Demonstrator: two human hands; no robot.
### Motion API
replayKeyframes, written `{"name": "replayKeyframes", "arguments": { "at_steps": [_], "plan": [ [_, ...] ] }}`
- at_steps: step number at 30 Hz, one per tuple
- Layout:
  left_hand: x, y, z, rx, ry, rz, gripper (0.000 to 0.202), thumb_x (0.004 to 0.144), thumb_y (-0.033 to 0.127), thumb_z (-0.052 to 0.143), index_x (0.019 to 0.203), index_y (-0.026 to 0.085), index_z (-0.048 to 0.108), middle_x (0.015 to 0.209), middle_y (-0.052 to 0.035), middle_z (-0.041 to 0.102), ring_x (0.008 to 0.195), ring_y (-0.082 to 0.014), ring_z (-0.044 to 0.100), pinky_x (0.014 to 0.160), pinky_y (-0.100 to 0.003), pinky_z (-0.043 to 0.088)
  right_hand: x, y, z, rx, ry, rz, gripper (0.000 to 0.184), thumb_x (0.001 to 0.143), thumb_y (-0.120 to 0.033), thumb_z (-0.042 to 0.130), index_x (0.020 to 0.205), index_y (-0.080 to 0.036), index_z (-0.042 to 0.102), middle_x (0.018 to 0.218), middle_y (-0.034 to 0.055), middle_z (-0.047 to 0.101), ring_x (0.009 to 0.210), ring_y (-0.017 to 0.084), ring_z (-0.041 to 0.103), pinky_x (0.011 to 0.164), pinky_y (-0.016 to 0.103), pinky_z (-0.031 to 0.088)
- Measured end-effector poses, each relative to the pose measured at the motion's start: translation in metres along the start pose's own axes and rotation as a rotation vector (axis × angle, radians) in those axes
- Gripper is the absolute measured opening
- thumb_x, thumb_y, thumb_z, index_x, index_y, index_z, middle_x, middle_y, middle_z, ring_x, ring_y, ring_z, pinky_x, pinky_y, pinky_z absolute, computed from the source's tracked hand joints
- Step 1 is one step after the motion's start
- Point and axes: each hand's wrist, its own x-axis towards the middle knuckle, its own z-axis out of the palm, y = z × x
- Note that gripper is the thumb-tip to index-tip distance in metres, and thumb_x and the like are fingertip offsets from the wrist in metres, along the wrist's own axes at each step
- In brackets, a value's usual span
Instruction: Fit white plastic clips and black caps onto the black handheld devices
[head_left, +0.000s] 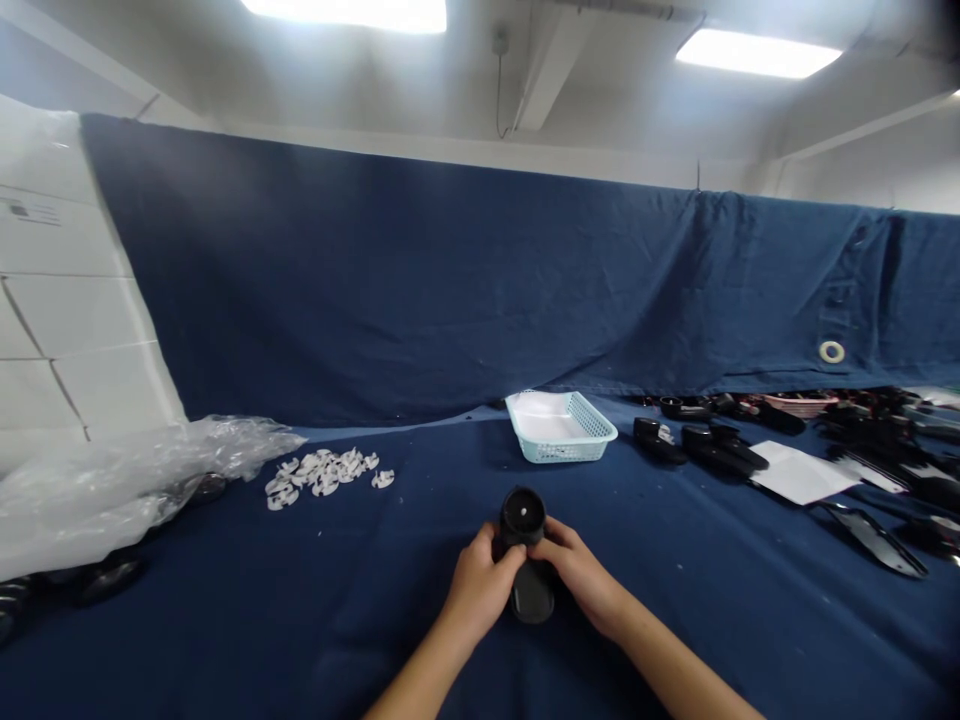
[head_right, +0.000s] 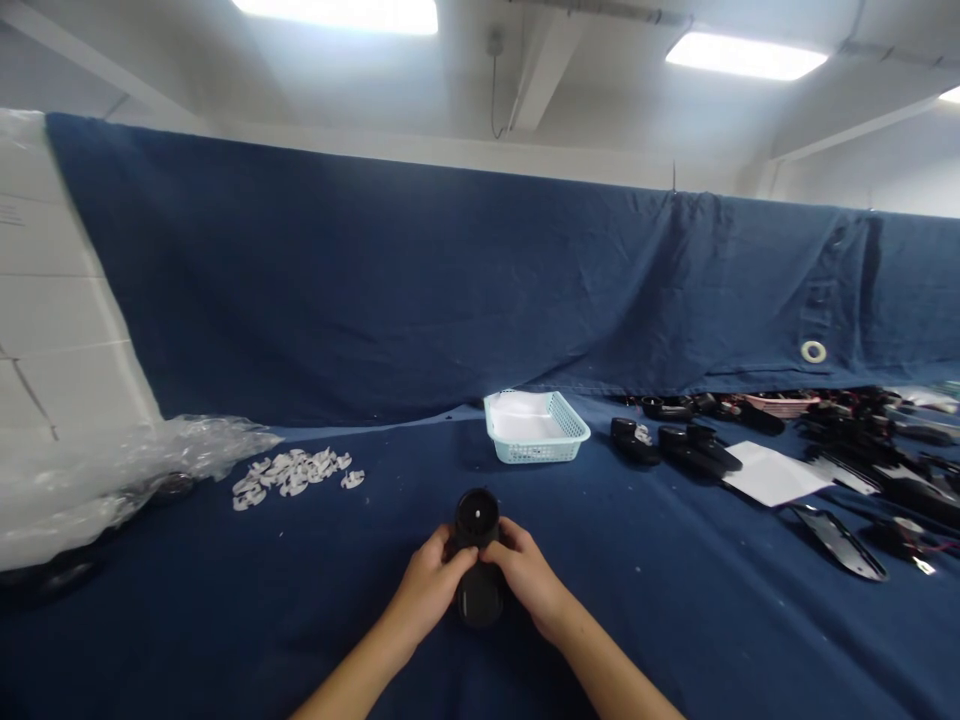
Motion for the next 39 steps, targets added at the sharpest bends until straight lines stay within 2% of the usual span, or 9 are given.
{"name": "replayKeyframes", "arguments": {
  "at_steps": [5,15,24,31,39],
  "plan": [
    [0.0004,-0.0006,-0.0008,-0.007,-0.007,-0.009,0.023,0.077,0.028,0.057,0.097,0.018,0.061,0.09,-0.0051,0.07,0.086,-0.0208,0.063,0.075,-0.026,0.044,-0.0003,-0.0003,0.0002,-0.003,0.006,0.006,0.024,0.067,-0.022,0.062,0.09,-0.018,0.066,0.084,0.001,0.067,0.087,0.021,0.058,0.081,0.031,0.042],
    [0.0021,-0.001,-0.0014,-0.006,-0.008,-0.045,0.018,0.081,0.026,0.049,0.092,0.018,0.062,0.072,-0.0014,0.067,0.072,-0.0173,0.062,0.064,-0.023,0.043,0.0006,-0.0006,-0.0006,0.03,-0.018,0.043,0.025,0.067,-0.019,0.058,0.091,-0.019,0.066,0.081,0.0002,0.066,0.081,0.02,0.058,0.075,0.029,0.043],
    [-0.0002,0.0004,-0.0011,-0.018,-0.027,-0.019,0.021,0.082,0.031,0.052,0.096,0.018,0.062,0.08,-0.0034,0.069,0.078,-0.0183,0.064,0.068,-0.024,0.045,0.0024,0.0017,-0.0022,0.017,-0.025,0.026,0.033,0.066,-0.026,0.065,0.098,-0.018,0.066,0.088,0.0023,0.068,0.09,0.023,0.059,0.083,0.033,0.044],
    [0.0005,-0.0003,-0.0017,-0.008,-0.027,-0.014,0.022,0.082,0.031,0.054,0.097,0.018,0.062,0.084,-0.0047,0.07,0.082,-0.0195,0.064,0.069,-0.024,0.044,0.0014,-0.0011,-0.0025,0.045,-0.059,0.013,0.03,0.069,-0.025,0.066,0.098,-0.018,0.066,0.091,0.003,0.068,0.095,0.024,0.059,0.086,0.034,0.042],
    [-0.0005,0.0007,-0.0014,-0.02,-0.008,-0.021,0.026,0.081,0.037,0.056,0.098,0.018,0.061,0.085,-0.0057,0.071,0.084,-0.0213,0.065,0.073,-0.026,0.045,0.0024,-0.0008,-0.005,0.029,-0.163,-0.005,0.038,0.062,-0.017,0.068,0.099,-0.019,0.065,0.088,0.0006,0.067,0.084,0.02,0.059,0.08,0.032,0.044]
  ]
}}
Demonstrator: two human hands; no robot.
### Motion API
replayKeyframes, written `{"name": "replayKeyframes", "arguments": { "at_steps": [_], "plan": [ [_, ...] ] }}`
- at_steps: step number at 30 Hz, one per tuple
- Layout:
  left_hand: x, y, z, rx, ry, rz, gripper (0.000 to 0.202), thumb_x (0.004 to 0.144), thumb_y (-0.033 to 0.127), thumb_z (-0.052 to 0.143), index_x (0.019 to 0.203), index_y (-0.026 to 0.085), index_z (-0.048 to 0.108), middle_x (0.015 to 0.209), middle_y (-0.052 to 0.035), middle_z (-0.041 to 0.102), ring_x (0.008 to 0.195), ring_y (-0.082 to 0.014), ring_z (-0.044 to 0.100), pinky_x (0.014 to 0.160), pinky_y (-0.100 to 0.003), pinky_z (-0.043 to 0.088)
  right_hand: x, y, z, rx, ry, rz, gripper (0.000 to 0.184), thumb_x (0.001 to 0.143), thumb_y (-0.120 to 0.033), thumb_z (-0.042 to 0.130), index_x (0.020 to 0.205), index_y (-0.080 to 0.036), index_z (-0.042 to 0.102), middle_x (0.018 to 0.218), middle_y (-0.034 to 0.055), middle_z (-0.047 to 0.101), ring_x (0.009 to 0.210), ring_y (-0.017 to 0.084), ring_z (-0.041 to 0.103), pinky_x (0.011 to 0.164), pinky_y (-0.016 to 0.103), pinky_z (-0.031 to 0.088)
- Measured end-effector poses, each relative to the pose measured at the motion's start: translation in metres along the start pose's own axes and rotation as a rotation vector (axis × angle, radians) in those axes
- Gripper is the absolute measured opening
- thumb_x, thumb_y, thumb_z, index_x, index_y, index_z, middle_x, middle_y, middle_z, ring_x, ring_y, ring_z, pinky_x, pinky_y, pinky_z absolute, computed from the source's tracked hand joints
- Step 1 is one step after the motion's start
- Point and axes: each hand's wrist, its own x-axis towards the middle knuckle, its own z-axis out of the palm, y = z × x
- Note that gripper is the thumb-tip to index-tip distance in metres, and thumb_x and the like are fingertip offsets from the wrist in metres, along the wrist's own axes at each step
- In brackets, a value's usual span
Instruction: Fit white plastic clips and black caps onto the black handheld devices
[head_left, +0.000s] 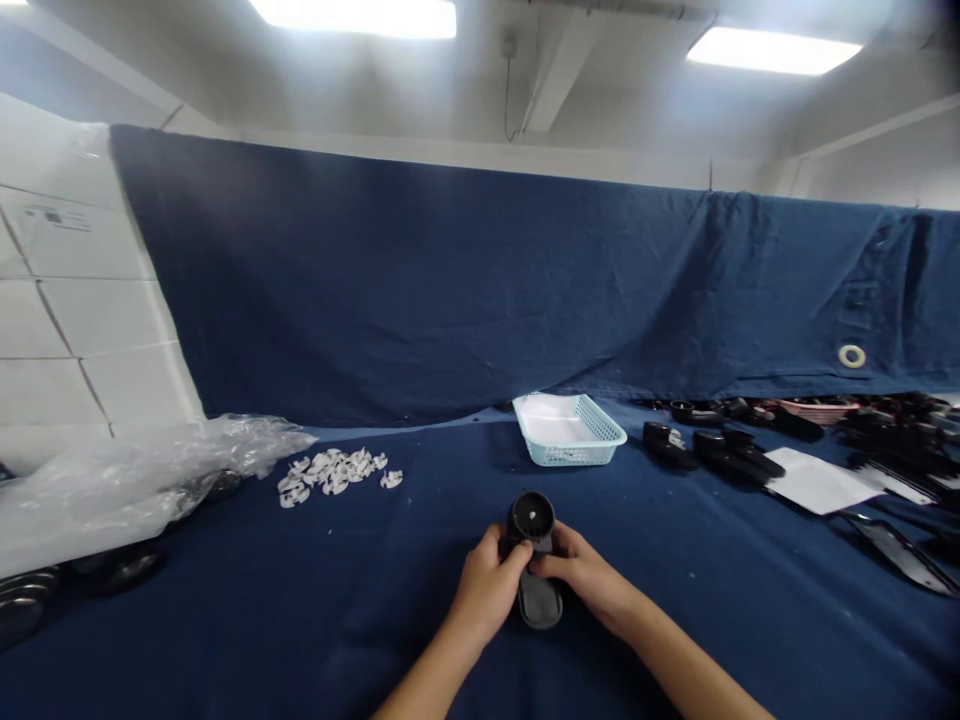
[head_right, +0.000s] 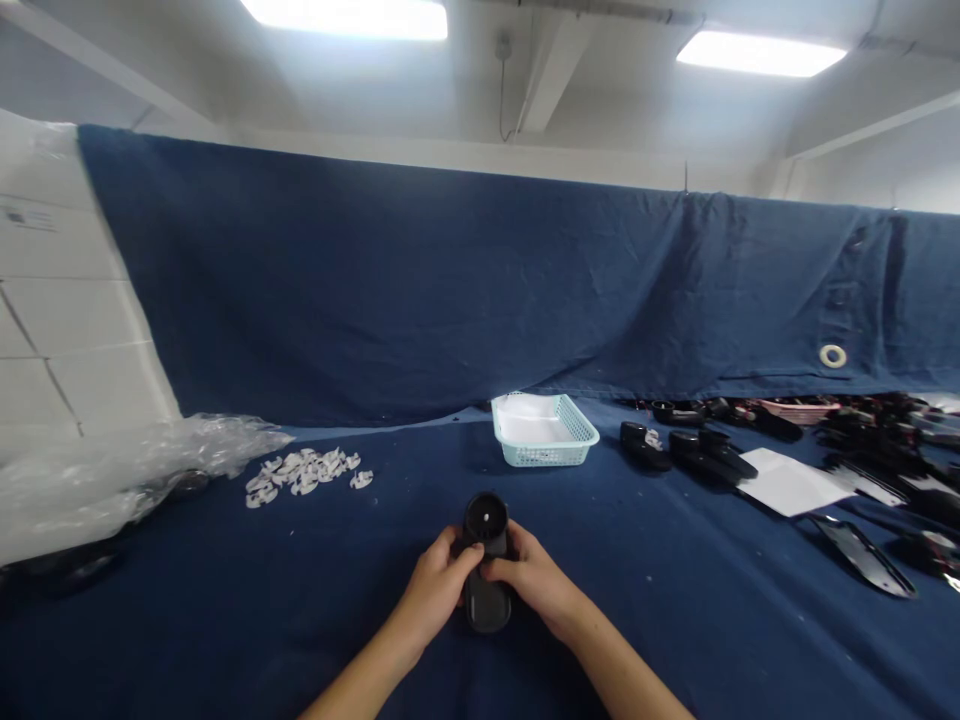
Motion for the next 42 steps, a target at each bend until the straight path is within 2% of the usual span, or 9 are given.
{"name": "replayKeyframes", "arguments": {
  "at_steps": [6,13,18,22,30,35,39,42],
  "plan": [
    [0.0,-0.001,0.0,-0.009,0.006,0.014,0.028,0.08,0.035,0.057,0.101,0.017,0.061,0.091,-0.0071,0.071,0.089,-0.0223,0.065,0.076,-0.027,0.045,0.002,0.004,-0.002,0.001,-0.003,-0.013,0.038,0.06,-0.014,0.067,0.098,-0.018,0.065,0.089,0.0009,0.067,0.085,0.021,0.059,0.08,0.031,0.043],
    [0.0,-0.001,0.0,-0.001,0.001,0.01,0.028,0.08,0.038,0.058,0.099,0.017,0.062,0.085,-0.0067,0.071,0.088,-0.0227,0.065,0.076,-0.028,0.045,0.002,0.004,-0.004,0.094,0.026,0.041,0.035,0.068,-0.022,0.067,0.103,-0.018,0.066,0.092,0.0039,0.069,0.091,0.022,0.06,0.085,0.034,0.042],
    [0.0,-0.002,0.001,0.007,0.001,0.02,0.029,0.081,0.039,0.056,0.099,0.017,0.062,0.085,-0.0067,0.071,0.087,-0.0226,0.064,0.076,-0.028,0.044,0.002,0.004,-0.004,0.106,-0.005,0.021,0.033,0.069,-0.019,0.066,0.102,-0.017,0.066,0.091,0.0032,0.069,0.09,0.021,0.06,0.084,0.033,0.042],
    [0.001,-0.003,0.001,0.009,0.014,0.005,0.029,0.08,0.04,0.057,0.097,0.017,0.062,0.086,-0.007,0.071,0.087,-0.0229,0.064,0.074,-0.027,0.044,0.002,0.006,-0.005,0.119,-0.041,0.012,0.039,0.067,-0.014,0.067,0.106,-0.017,0.064,0.09,0.0019,0.068,0.086,0.02,0.059,0.08,0.032,0.043],
    [0.004,-0.007,0.002,-0.001,0.024,0.001,0.033,0.078,0.042,0.058,0.099,0.017,0.062,0.079,-0.0065,0.069,0.079,-0.0223,0.064,0.067,-0.027,0.043,0.005,0.01,-0.007,0.111,-0.035,0.005,0.037,0.067,-0.008,0.066,0.103,-0.018,0.064,0.087,0.0005,0.067,0.083,0.017,0.06,0.079,0.029,0.044],
    [0.005,-0.01,0.004,0.007,0.016,0.015,0.033,0.081,0.041,0.055,0.103,0.017,0.06,0.073,-0.0039,0.067,0.067,-0.0186,0.062,0.06,-0.025,0.042,0.008,0.013,-0.01,0.2,0.048,0.029,0.039,0.067,-0.012,0.071,0.104,-0.018,0.06,0.09,0.002,0.068,0.089,0.02,0.062,0.082,0.032,0.045],
    [0.005,-0.011,0.004,0.021,0.003,0.024,0.032,0.083,0.037,0.052,0.107,0.017,0.057,0.067,-0.0002,0.063,0.053,-0.0137,0.057,0.053,-0.023,0.039,0.012,0.015,-0.014,0.316,0.165,0.138,0.037,0.068,-0.019,0.073,0.101,-0.016,0.058,0.088,0.0044,0.068,0.081,0.02,0.064,0.077,0.034,0.049],
    [0.005,-0.011,0.005,0.022,-0.003,0.025,0.034,0.083,0.036,0.052,0.111,0.017,0.054,0.064,0.0024,0.06,0.045,-0.0109,0.051,0.049,-0.022,0.038,0.013,0.013,-0.014,0.346,0.191,0.165,0.039,0.069,-0.021,0.073,0.103,-0.015,0.056,0.088,0.0055,0.068,0.08,0.02,0.065,0.074,0.033,0.05]
  ]
}}
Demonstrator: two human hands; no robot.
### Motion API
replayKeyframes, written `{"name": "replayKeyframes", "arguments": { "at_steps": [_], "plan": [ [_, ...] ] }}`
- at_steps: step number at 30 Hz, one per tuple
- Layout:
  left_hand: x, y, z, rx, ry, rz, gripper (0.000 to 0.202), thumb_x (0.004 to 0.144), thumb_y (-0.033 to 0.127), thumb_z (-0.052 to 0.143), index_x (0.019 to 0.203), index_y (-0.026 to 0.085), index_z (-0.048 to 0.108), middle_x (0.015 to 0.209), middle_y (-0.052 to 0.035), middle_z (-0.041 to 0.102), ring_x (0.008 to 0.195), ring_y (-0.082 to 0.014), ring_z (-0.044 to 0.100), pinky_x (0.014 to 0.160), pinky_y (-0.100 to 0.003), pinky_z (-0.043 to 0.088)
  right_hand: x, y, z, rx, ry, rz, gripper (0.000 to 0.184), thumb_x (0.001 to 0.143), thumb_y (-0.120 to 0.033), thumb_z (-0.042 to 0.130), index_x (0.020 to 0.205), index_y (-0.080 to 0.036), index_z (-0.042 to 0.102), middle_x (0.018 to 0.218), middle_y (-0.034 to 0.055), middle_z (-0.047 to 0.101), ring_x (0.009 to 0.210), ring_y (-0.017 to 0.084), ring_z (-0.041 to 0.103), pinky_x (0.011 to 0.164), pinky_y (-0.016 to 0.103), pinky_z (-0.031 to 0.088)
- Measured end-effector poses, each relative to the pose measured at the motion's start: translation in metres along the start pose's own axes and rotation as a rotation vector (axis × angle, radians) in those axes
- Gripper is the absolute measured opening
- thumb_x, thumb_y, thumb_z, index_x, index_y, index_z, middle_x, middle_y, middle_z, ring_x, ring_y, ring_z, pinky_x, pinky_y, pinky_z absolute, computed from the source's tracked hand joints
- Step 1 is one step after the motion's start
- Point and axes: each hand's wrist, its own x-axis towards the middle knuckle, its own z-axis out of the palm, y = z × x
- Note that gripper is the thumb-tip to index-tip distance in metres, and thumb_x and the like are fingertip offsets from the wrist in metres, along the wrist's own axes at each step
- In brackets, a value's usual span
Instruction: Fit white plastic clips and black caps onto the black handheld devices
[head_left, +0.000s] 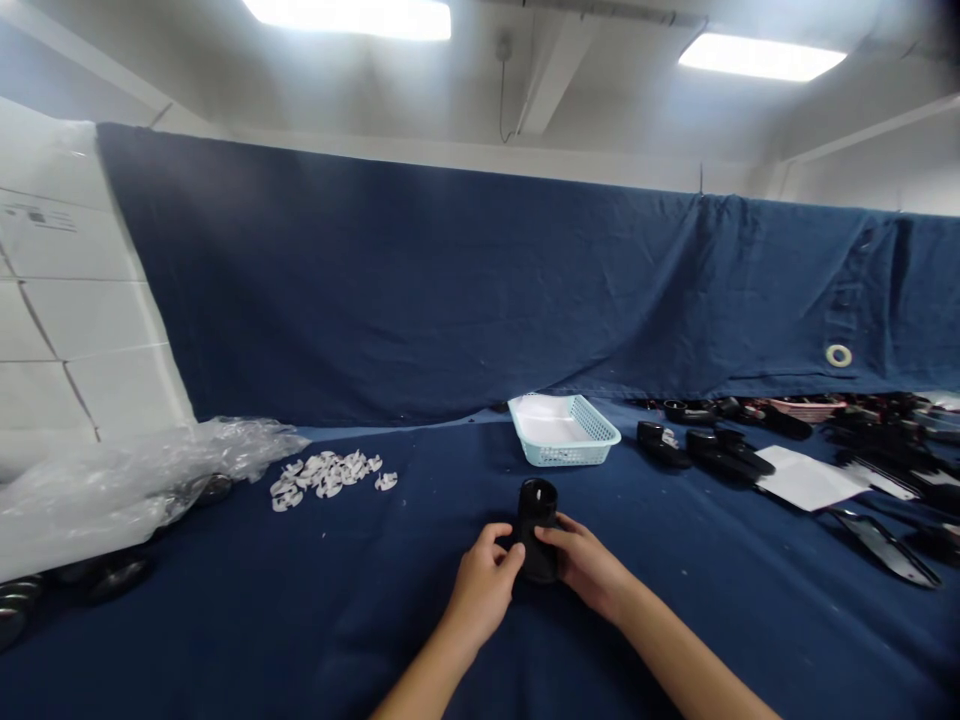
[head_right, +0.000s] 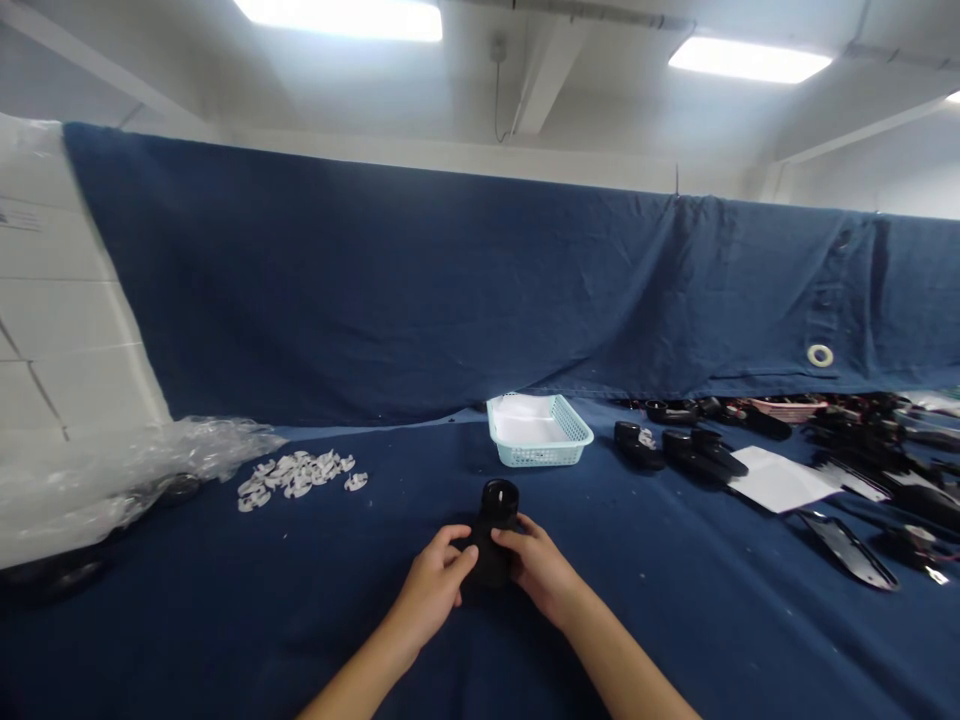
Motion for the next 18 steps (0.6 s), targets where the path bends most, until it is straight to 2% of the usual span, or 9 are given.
{"name": "replayKeyframes", "arguments": {
  "at_steps": [4,7,12,16,18],
  "plan": [
    [-0.0004,0.0009,0.0004,-0.007,-0.007,-0.008,0.036,0.083,0.038,0.051,0.112,0.016,0.052,0.063,0.0025,0.059,0.041,-0.01,0.048,0.043,-0.021,0.037,0.0001,-0.0017,0.0002,0.012,0.025,0.03,0.055,0.069,-0.021,0.073,0.118,-0.017,0.049,0.092,0.0072,0.069,0.079,0.02,0.066,0.071,0.034,0.051],
    [-0.0002,0.0017,0.0004,-0.011,-0.007,-0.013,0.037,0.083,0.038,0.052,0.112,0.016,0.051,0.065,0.0012,0.061,0.04,-0.0097,0.048,0.042,-0.021,0.037,0.0006,-0.002,-0.0008,0.011,0.041,0.041,0.06,0.069,-0.023,0.073,0.122,-0.018,0.046,0.09,0.0069,0.07,0.075,0.02,0.066,0.068,0.035,0.051],
    [0.0017,0.0001,0.0003,-0.019,0.005,-0.019,0.037,0.082,0.037,0.053,0.111,0.016,0.05,0.067,0.002,0.06,0.041,-0.0092,0.048,0.042,-0.021,0.037,-0.0004,-0.0028,-0.0031,0.024,0.01,0.024,0.054,0.07,-0.021,0.074,0.119,-0.02,0.051,0.095,0.0056,0.069,0.078,0.018,0.065,0.069,0.03,0.05],
    [0.0023,-0.0023,-0.0006,-0.024,0.001,-0.009,0.039,0.079,0.034,0.057,0.113,0.016,0.05,0.068,0.0024,0.06,0.043,-0.0094,0.049,0.044,-0.022,0.039,-0.0031,-0.0045,-0.0026,0.007,-0.123,-0.04,0.038,0.069,-0.021,0.075,0.104,-0.018,0.06,0.094,0.0045,0.067,0.081,0.018,0.064,0.072,0.031,0.049],
    [0.0013,-0.0023,-0.0017,-0.022,-0.019,0.003,0.035,0.077,0.032,0.06,0.108,0.015,0.054,0.068,0.0014,0.062,0.045,-0.0097,0.05,0.047,-0.022,0.039,-0.0042,-0.0053,-0.0006,-0.029,-0.16,-0.064,0.039,0.066,-0.021,0.077,0.102,-0.018,0.062,0.094,0.0045,0.067,0.083,0.02,0.063,0.073,0.031,0.048]
  ]
}}
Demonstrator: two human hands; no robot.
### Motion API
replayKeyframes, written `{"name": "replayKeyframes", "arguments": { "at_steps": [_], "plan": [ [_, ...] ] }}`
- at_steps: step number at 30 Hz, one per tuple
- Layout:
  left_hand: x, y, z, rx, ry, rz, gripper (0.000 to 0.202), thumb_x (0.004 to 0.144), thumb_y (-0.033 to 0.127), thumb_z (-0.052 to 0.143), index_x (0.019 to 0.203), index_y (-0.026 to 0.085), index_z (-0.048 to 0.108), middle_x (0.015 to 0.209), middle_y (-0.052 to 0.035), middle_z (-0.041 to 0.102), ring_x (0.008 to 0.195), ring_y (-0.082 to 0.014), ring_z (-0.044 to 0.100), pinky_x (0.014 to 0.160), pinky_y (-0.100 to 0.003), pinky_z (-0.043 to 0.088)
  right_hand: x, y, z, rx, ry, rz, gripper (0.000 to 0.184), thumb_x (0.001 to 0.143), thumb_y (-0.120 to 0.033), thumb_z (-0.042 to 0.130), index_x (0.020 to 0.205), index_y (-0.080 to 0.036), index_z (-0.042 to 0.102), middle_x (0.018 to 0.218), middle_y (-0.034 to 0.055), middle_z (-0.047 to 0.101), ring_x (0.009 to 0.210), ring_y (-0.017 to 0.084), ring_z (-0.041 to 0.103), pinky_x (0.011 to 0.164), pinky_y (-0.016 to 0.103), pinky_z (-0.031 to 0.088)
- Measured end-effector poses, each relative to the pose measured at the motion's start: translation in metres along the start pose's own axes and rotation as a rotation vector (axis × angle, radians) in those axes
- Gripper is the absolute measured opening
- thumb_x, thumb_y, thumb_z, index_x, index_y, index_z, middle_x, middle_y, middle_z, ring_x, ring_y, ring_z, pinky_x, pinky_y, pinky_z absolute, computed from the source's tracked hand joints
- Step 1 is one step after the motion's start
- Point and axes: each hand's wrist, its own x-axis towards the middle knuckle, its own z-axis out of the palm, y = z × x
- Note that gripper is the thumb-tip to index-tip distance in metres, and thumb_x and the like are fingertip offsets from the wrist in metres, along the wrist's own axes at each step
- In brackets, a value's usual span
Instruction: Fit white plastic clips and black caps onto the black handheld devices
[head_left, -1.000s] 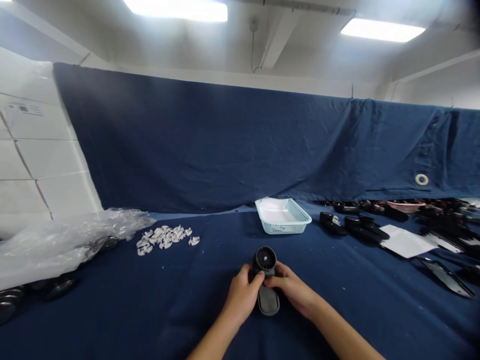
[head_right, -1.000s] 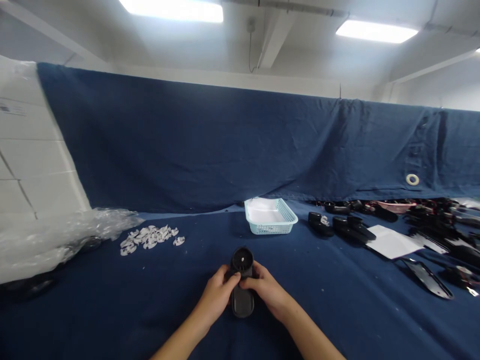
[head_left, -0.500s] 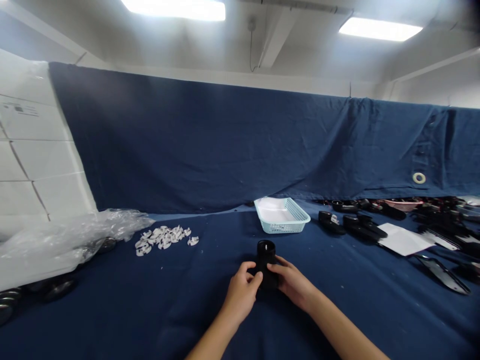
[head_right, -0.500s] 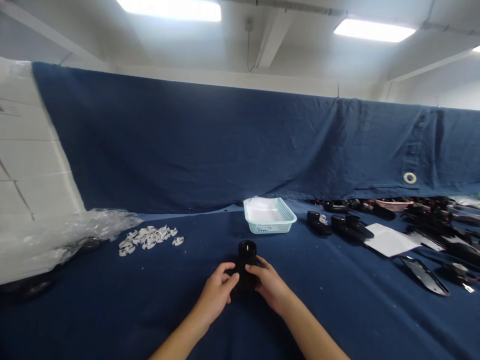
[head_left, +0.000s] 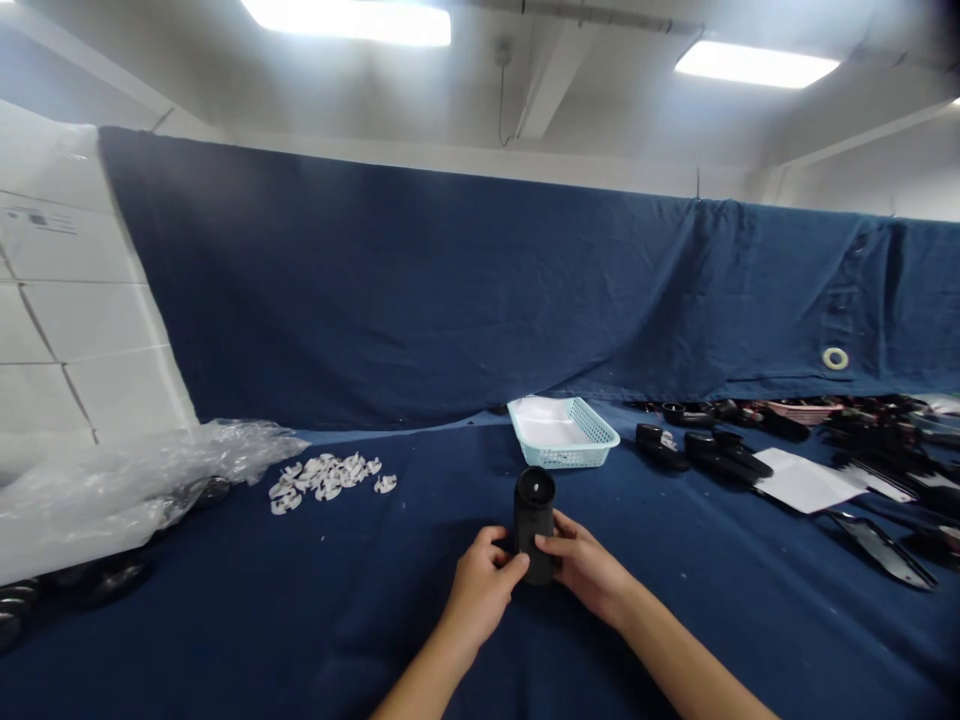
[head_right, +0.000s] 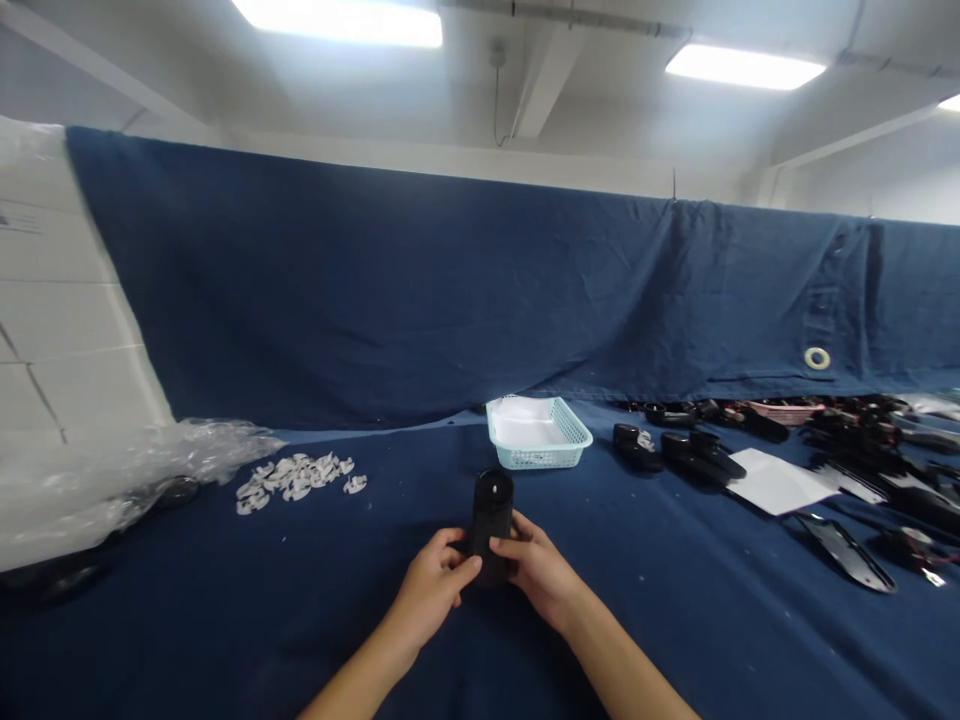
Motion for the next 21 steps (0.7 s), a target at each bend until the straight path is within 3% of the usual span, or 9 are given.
{"name": "replayKeyframes", "arguments": {
  "at_steps": [4,12,21],
  "plan": [
    [-0.002,0.001,-0.002,0.006,-0.035,0.018,0.019,0.073,0.026,0.064,0.089,0.016,0.062,0.071,-0.0013,0.064,0.051,-0.0108,0.053,0.053,-0.023,0.04,-0.001,0.0,0.005,-0.109,0.004,-0.04,0.049,0.063,-0.025,0.079,0.108,-0.02,0.061,0.095,0.0044,0.067,0.087,0.022,0.062,0.072,0.03,0.047],
    [-0.001,-0.002,0.001,-0.031,0.035,0.006,0.015,0.069,0.02,0.067,0.082,0.017,0.06,0.067,0.0011,0.059,0.052,-0.0102,0.052,0.052,-0.021,0.038,-0.003,0.002,0.014,-0.334,0.096,-0.18,0.043,0.064,-0.032,0.078,0.103,-0.019,0.064,0.092,0.0042,0.069,0.09,0.023,0.06,0.082,0.034,0.044],
    [0.003,0.001,-0.001,-0.178,0.094,-0.034,0.031,0.076,0.041,0.059,0.092,0.014,0.055,0.075,-0.0015,0.06,0.041,-0.0064,0.045,0.041,-0.022,0.036,0.0,0.005,0.006,-0.326,0.006,-0.116,0.052,0.065,-0.032,0.078,0.113,-0.018,0.062,0.083,0.004,0.069,0.075,0.018,0.061,0.064,0.028,0.044]
  ]
}}
